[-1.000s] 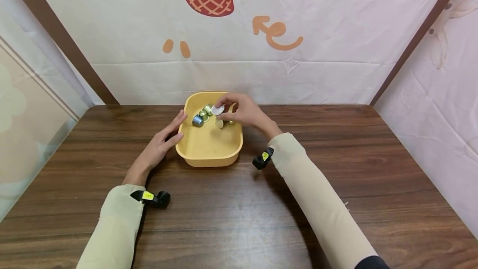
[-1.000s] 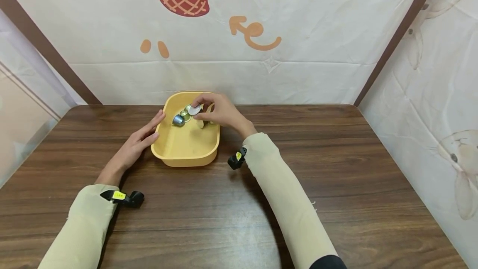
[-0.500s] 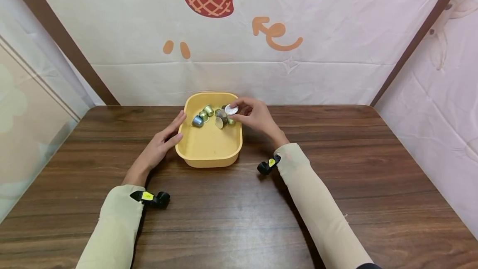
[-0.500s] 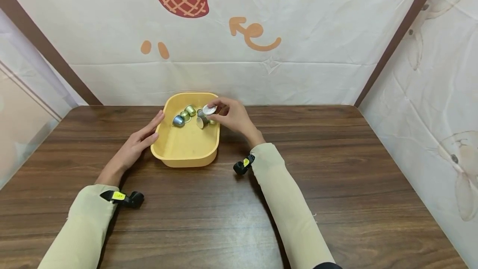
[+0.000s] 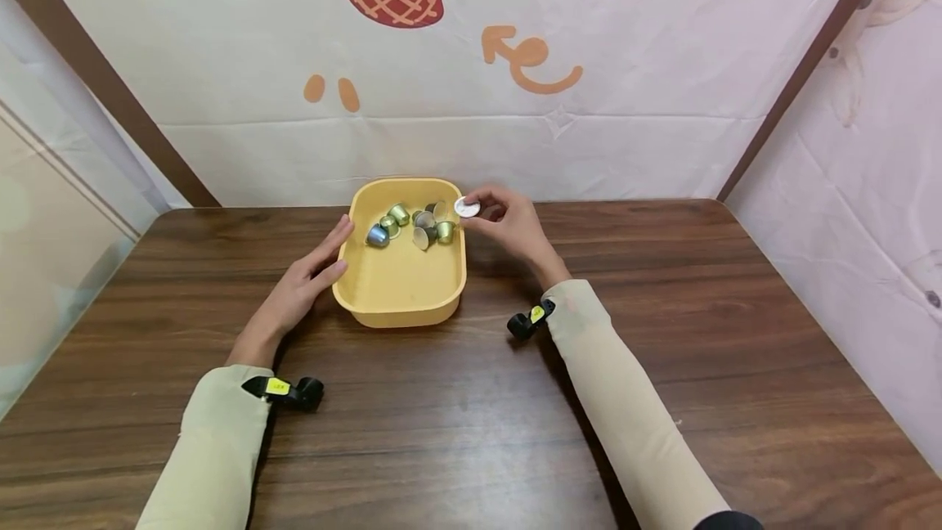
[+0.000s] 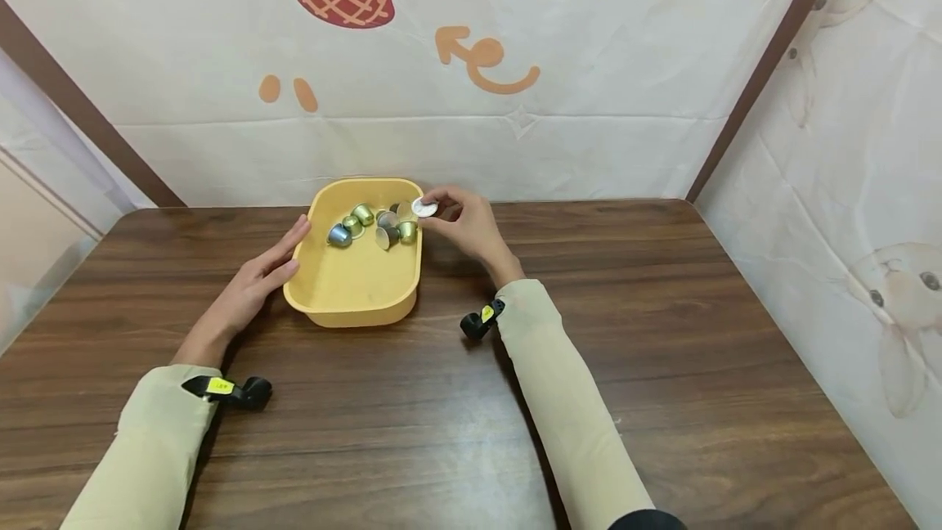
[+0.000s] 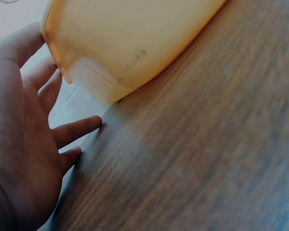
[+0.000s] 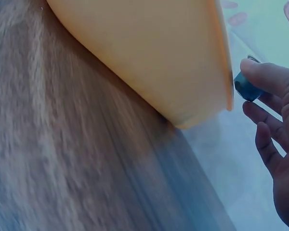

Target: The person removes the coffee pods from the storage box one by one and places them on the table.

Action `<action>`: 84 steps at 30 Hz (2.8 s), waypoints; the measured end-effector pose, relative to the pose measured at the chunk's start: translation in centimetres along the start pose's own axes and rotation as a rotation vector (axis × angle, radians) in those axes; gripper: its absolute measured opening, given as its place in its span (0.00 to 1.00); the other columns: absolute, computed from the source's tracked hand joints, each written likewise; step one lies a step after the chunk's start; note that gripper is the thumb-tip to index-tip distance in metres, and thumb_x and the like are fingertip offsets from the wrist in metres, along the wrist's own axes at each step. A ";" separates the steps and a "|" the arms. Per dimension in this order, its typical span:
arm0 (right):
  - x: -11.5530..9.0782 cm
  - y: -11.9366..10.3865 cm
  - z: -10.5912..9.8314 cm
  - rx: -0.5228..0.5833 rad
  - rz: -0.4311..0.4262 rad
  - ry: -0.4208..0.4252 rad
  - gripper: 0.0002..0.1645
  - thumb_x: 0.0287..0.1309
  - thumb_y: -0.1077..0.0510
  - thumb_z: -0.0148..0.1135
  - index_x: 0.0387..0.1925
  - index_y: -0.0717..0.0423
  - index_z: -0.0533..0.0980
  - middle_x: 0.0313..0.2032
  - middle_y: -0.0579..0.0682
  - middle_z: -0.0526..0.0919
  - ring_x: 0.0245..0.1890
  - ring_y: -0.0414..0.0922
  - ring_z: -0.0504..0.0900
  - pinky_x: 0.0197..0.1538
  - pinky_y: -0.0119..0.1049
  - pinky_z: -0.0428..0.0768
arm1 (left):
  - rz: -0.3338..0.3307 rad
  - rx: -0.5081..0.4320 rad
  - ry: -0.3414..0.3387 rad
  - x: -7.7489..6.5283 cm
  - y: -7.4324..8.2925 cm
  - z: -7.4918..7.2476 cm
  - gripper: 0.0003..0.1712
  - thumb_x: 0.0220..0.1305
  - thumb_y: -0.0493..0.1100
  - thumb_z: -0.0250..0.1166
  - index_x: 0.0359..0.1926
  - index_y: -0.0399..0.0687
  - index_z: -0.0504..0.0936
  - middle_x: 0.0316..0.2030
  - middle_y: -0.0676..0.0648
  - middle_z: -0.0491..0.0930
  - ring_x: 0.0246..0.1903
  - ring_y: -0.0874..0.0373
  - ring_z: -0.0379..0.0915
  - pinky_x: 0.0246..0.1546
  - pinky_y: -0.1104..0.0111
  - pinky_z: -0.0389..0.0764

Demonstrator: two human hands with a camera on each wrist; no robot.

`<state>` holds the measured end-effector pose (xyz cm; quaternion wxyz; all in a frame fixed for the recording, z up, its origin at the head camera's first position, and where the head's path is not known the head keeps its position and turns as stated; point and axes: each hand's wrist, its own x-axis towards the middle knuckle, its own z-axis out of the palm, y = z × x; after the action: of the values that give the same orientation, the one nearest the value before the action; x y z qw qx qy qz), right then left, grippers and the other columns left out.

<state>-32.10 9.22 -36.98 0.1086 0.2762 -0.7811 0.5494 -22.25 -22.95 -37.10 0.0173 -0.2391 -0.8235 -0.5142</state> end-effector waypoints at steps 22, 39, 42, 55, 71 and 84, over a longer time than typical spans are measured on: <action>-0.6 5.2 -0.6 -0.076 0.107 0.071 0.16 0.46 0.59 0.76 0.38 0.54 0.81 0.34 0.48 0.85 0.31 0.42 0.82 0.37 0.34 0.80 | -0.038 0.021 0.005 0.1 0.1 0.1 0.32 0.71 0.34 0.51 0.73 0.41 0.54 0.74 0.43 0.43 0.72 0.51 0.36 0.69 0.51 0.40; -1.1 5.9 -0.6 -0.161 0.127 0.036 0.14 0.48 0.58 0.75 0.38 0.53 0.81 0.33 0.46 0.84 0.31 0.41 0.81 0.36 0.33 0.77 | -0.028 0.022 -0.010 0.3 -0.1 0.0 0.32 0.71 0.33 0.51 0.73 0.39 0.54 0.74 0.42 0.43 0.72 0.49 0.36 0.69 0.57 0.43; -1.3 5.7 -0.4 -0.175 0.132 0.029 0.14 0.48 0.57 0.75 0.38 0.52 0.81 0.34 0.45 0.84 0.32 0.40 0.81 0.37 0.34 0.78 | -0.026 0.023 -0.003 0.1 -1.2 -0.2 0.32 0.71 0.33 0.51 0.73 0.42 0.54 0.74 0.45 0.43 0.73 0.52 0.36 0.69 0.56 0.42; -3.1 6.8 1.3 -0.168 0.166 0.036 0.16 0.49 0.61 0.74 0.41 0.53 0.81 0.38 0.47 0.84 0.35 0.42 0.82 0.38 0.34 0.80 | -0.023 0.031 0.007 -1.7 -5.1 0.5 0.33 0.71 0.37 0.54 0.74 0.55 0.56 0.74 0.56 0.45 0.72 0.61 0.38 0.68 0.65 0.45; -2.7 6.3 -0.4 -0.173 0.122 0.026 0.37 0.46 0.59 0.76 0.59 0.57 0.72 0.51 0.52 0.77 0.37 0.46 0.77 0.38 0.36 0.76 | -0.062 -0.012 0.024 -0.6 -1.0 0.8 0.32 0.72 0.38 0.53 0.73 0.44 0.56 0.74 0.45 0.45 0.72 0.49 0.38 0.66 0.44 0.43; -1.6 0.8 -2.0 -0.047 0.071 0.048 0.24 0.51 0.66 0.70 0.51 0.63 0.75 0.41 0.65 0.79 0.31 0.50 0.74 0.37 0.38 0.74 | -0.089 -0.007 0.042 -0.1 -2.8 -0.3 0.32 0.72 0.41 0.54 0.74 0.53 0.56 0.74 0.56 0.46 0.72 0.61 0.39 0.67 0.46 0.43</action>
<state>-31.53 11.76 -37.65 0.1144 0.2323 -0.8001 0.5410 -23.33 -24.20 -39.32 0.0108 -0.1918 -0.8309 -0.5222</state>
